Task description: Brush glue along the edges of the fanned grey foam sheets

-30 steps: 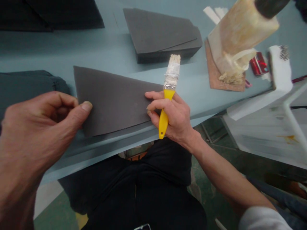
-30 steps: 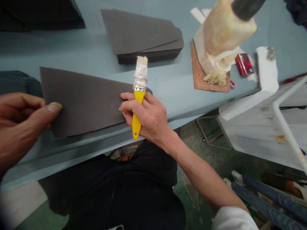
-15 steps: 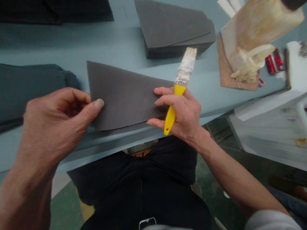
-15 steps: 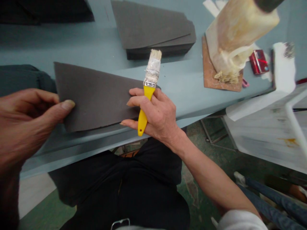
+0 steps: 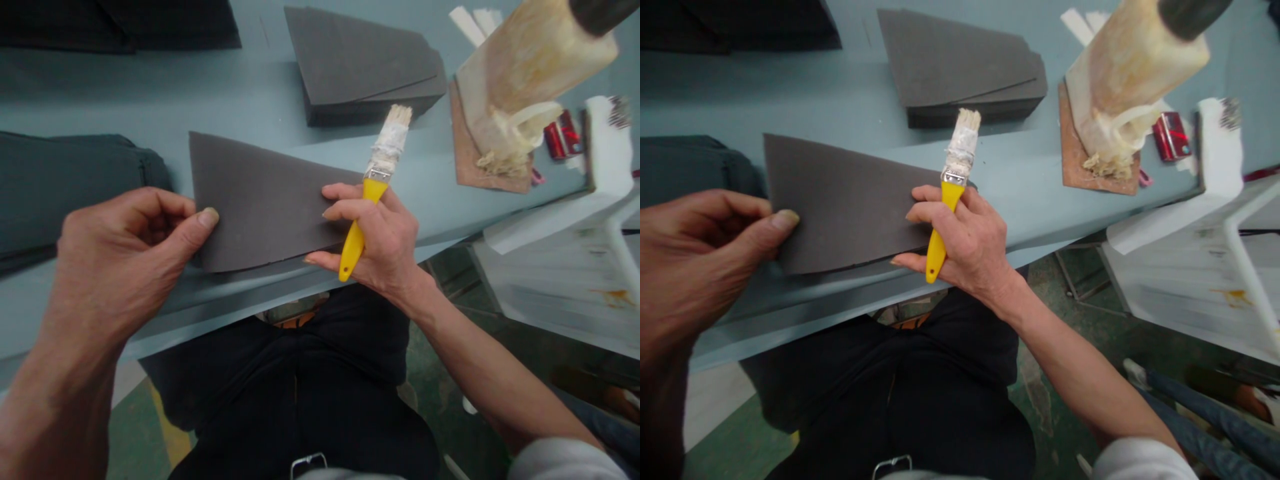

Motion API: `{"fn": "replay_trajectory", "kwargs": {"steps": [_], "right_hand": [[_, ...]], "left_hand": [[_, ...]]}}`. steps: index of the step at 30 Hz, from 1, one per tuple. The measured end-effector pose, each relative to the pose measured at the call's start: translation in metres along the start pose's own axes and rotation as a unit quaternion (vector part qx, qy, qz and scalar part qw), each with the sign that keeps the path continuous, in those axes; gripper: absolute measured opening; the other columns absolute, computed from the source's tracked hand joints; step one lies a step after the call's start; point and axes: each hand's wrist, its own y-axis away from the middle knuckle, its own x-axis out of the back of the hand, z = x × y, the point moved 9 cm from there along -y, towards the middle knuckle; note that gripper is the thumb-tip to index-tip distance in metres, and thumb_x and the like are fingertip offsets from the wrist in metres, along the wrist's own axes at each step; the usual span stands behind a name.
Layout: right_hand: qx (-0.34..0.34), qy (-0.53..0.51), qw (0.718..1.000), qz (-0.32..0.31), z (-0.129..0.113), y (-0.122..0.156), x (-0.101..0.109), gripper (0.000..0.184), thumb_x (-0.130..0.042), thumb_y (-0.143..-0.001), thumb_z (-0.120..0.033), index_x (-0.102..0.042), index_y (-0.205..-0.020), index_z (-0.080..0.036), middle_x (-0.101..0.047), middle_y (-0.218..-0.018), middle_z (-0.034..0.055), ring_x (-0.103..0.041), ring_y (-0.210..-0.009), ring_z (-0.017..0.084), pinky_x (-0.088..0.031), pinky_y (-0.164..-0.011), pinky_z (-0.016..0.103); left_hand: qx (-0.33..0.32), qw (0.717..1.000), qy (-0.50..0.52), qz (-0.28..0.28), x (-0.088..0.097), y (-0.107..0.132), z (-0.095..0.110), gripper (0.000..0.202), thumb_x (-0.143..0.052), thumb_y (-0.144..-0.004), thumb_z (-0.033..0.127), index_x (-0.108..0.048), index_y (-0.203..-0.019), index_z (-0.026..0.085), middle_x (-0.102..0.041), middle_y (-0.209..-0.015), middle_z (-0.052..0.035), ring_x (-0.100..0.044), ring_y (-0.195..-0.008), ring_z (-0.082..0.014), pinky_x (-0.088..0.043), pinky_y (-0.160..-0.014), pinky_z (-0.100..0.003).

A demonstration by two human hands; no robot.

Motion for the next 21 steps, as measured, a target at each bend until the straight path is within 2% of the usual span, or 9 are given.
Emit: {"fn": "replay_trajectory", "kwargs": {"steps": [5,11,14,21], "right_hand": [[0.016,-0.005,1.0,0.009,-0.002,-0.002,0.0028,0.047,-0.076,-0.099,-0.067,-0.066,-0.117,-0.024,-0.084,-0.124,0.0129,-0.083,-0.108,0.03,-0.065,-0.095,0.045],[0.016,-0.007,1.0,0.007,-0.0012,-0.0007,0.0008,0.048,-0.076,-0.098,-0.067,-0.066,-0.118,-0.024,-0.084,-0.125,0.0141,-0.083,-0.11,0.031,-0.065,-0.096,0.045],[0.017,-0.002,1.0,0.013,-0.0013,-0.0002,0.0015,0.051,-0.072,-0.1,-0.07,-0.066,-0.117,-0.023,-0.084,-0.124,0.0139,-0.083,-0.11,0.03,-0.065,-0.095,0.045],[-0.012,0.021,0.999,-0.023,0.0041,0.0011,-0.0042,0.058,-0.063,-0.099,-0.081,-0.068,-0.115,-0.025,-0.084,-0.126,0.0142,-0.082,-0.113,0.031,-0.065,-0.098,0.048]], "left_hand": [[-0.008,1.0,0.003,0.001,0.0007,0.0004,0.0033,0.027,-0.08,-0.084,0.048,-0.081,-0.087,0.021,-0.066,-0.066,0.0047,-0.051,-0.056,-0.0065,-0.031,-0.05,-0.021],[-0.024,0.999,-0.029,-0.004,0.0035,0.0021,0.003,0.029,-0.078,-0.086,0.051,-0.078,-0.084,0.022,-0.065,-0.066,0.0063,-0.05,-0.055,-0.0056,-0.032,-0.049,-0.021],[-0.033,0.999,-0.032,-0.013,0.0026,0.0037,0.0024,0.028,-0.078,-0.087,0.05,-0.076,-0.082,0.022,-0.063,-0.066,0.0063,-0.049,-0.055,-0.0058,-0.031,-0.05,-0.022],[-0.03,0.999,-0.039,-0.012,0.0025,0.0046,-0.0013,0.029,-0.078,-0.087,0.049,-0.074,-0.08,0.022,-0.061,-0.065,0.0063,-0.049,-0.055,-0.0067,-0.031,-0.051,-0.025]]}}
